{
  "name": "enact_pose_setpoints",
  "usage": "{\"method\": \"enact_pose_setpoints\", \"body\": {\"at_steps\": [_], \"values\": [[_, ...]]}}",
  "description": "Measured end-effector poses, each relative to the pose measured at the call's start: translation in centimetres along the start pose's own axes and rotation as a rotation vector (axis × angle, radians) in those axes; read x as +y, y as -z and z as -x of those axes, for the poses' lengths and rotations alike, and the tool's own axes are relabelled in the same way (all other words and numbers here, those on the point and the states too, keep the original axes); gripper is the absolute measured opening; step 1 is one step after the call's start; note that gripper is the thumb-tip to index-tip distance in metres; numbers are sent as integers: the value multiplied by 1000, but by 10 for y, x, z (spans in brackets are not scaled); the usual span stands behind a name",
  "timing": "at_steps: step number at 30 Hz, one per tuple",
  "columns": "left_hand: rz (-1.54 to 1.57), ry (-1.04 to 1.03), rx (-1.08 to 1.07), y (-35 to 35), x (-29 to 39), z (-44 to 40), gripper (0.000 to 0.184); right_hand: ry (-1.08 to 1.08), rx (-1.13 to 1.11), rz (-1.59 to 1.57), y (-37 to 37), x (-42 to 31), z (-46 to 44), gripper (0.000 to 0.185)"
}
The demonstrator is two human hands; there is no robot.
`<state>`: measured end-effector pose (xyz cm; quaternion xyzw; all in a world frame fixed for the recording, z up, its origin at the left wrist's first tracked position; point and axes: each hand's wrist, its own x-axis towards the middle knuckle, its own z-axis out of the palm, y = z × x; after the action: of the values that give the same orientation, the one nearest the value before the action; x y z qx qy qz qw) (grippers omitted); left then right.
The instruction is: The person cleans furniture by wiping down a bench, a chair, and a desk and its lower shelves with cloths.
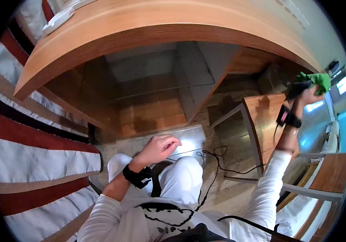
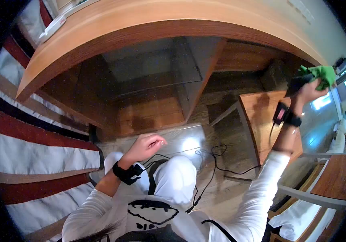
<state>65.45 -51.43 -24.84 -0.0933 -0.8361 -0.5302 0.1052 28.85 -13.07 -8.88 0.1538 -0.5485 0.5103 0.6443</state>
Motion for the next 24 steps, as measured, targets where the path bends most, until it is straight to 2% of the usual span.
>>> {"method": "enact_pose_setpoints", "body": {"at_steps": [1, 3, 5, 6, 7, 9, 11, 12, 14, 15, 17, 19, 21, 24], "values": [[13, -27, 0, 2, 1, 1, 10, 52, 94, -5, -3, -52, 28, 32], [2, -9, -20, 6, 1, 4, 10, 214, -16, 22, 10, -116, 84, 32], [72, 24, 51, 6, -6, 8, 9, 666, -634, 239, 21, -192, 131, 32], [40, -9, 78, 7, -3, 9, 9, 473, -810, -219, 1, -199, 157, 31], [40, -9, 77, 6, -3, 10, 9, -219, -1290, -185, -14, -272, 152, 31], [125, 43, 93, 7, -5, 15, 9, 713, -983, -29, -53, -260, 193, 31], [108, 8, 68, 13, -7, 16, 10, 467, -1109, 279, -84, -254, 218, 35], [116, 15, 73, 17, -5, 15, 9, 465, -1113, 275, -96, -250, 227, 35], [111, -9, 114, 24, -12, 13, 9, 298, -1081, 482, -116, -249, 241, 39], [110, -11, 114, 29, -15, 12, 9, 300, -1079, 483, -123, -251, 242, 39], [125, 28, 242, 38, -17, 11, 9, 138, -1201, 457, -133, -253, 242, 39], [136, 65, 268, 49, -20, 10, 9, 185, -1189, 428, -142, -259, 248, 39], [209, 60, 385, 58, -25, 9, 10, 122, -1380, 183, -154, -273, 257, 35], [194, 76, 431, 67, -26, 13, 10, 168, -1475, 24, -168, -330, 281, 34]]}}
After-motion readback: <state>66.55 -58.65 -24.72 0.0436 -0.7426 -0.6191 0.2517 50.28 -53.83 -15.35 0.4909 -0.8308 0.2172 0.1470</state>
